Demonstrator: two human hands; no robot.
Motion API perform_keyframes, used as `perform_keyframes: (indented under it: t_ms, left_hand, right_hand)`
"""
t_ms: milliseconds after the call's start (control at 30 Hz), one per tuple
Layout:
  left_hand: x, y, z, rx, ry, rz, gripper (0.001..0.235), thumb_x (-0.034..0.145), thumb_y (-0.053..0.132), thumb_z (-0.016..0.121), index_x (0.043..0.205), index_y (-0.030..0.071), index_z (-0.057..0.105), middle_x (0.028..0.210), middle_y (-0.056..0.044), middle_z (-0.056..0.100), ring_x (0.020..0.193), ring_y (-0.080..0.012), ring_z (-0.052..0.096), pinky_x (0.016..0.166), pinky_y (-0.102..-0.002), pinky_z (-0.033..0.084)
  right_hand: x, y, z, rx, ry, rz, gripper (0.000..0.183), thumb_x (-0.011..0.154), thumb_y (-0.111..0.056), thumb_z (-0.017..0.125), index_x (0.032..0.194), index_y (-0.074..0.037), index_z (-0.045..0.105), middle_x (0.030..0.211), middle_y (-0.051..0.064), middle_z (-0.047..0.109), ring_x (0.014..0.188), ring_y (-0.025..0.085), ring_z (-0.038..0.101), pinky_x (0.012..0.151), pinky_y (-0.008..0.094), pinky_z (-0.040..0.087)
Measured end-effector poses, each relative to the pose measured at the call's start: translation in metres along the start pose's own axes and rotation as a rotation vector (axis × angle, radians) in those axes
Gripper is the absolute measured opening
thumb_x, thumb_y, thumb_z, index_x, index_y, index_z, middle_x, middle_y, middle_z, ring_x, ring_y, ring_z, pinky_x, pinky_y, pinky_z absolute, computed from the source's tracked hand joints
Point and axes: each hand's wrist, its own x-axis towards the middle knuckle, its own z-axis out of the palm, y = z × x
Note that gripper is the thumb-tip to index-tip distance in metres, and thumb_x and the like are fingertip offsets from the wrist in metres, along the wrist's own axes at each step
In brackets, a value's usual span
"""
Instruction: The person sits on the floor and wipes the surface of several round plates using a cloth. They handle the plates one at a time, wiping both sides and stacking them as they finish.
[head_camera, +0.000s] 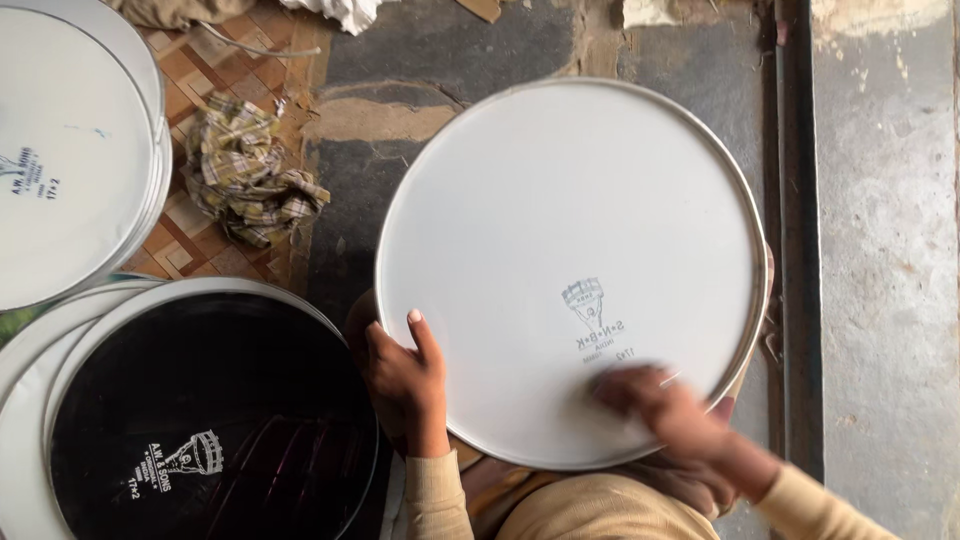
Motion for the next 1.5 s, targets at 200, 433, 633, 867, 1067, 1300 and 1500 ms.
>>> perform_keyframes:
  t_ms: [200,433,633,867,1067,1300,1500]
  left_hand:
    - [0.001,0.004,-0.008,-0.011,-0.042,-0.005,0.064,0.103,0.056,0.045,0.092,-0.006,0.058,0.068,-0.016,0.066,0.058,-0.0289,0.068,0.049,-0.037,0.054]
    - [0.0,0.005,-0.007,-0.047,-0.019,-0.034,0.062,0.103,0.055,0.046,0.092,-0.004,0.059,0.073,-0.018,0.068,0.063,-0.0333,0.069,0.053,-0.041,0.054]
    - [0.0,0.0,0.0,-0.027,-0.025,-0.076,0.056,0.098,0.052,0.057,0.09,-0.003,0.06,0.072,-0.017,0.068,0.063,-0.0328,0.069,0.056,-0.041,0.054]
    - [0.006,-0.038,-0.018,-0.905,-0.248,-0.366,0.024,0.085,0.022,0.079,0.088,0.003,0.064,0.079,-0.001,0.068,0.069,-0.0103,0.061,0.063,-0.027,0.051]
    - [0.038,-0.062,-0.1,-1.065,0.128,-0.258,0.03,0.094,0.02,0.078,0.077,0.009,0.057,0.069,0.006,0.053,0.061,-0.0022,0.039,0.056,-0.02,0.032]
    - [0.134,-0.04,-0.2,-0.443,0.821,0.235,0.039,0.115,0.033,0.068,0.097,0.003,0.05,0.089,-0.002,0.051,0.072,-0.0105,0.046,0.069,-0.024,0.04]
    - [0.274,-0.063,-0.203,-0.257,0.902,0.648,0.018,0.121,0.017,0.052,0.112,0.001,0.055,0.098,-0.007,0.055,0.084,-0.0178,0.053,0.078,-0.034,0.048]
  right_hand:
    - [0.068,-0.025,-0.027,0.218,-0.072,-0.802,0.017,0.104,-0.015,0.061,0.113,-0.007,0.073,0.116,0.006,0.074,0.113,0.019,0.072,0.105,0.037,0.057]
    - [0.152,0.005,-0.12,-0.403,0.774,-0.238,0.034,0.093,0.005,0.051,0.117,-0.005,0.072,0.123,0.012,0.072,0.112,0.031,0.067,0.097,0.042,0.053]
    - [0.113,-0.086,0.01,0.049,0.079,-0.672,0.035,0.097,-0.011,0.053,0.126,-0.003,0.069,0.137,0.014,0.068,0.132,0.031,0.06,0.115,0.042,0.047]
    - [0.07,-0.112,0.011,-0.157,0.099,-0.82,0.03,0.097,-0.01,0.061,0.125,-0.007,0.073,0.138,0.01,0.064,0.131,0.03,0.056,0.106,0.043,0.047]
    - [0.038,-0.081,-0.035,0.048,0.524,-0.348,0.051,0.074,0.017,0.052,0.118,-0.002,0.069,0.13,0.015,0.065,0.125,0.034,0.06,0.097,0.039,0.055]
    - [0.023,-0.019,-0.025,-0.038,0.78,-0.182,0.047,0.085,0.014,0.055,0.125,-0.008,0.068,0.134,0.016,0.064,0.127,0.032,0.064,0.101,0.039,0.054]
    - [0.032,0.004,0.0,-0.246,0.719,-0.164,0.046,0.082,0.005,0.06,0.123,-0.014,0.069,0.129,0.01,0.066,0.113,0.034,0.065,0.094,0.042,0.054]
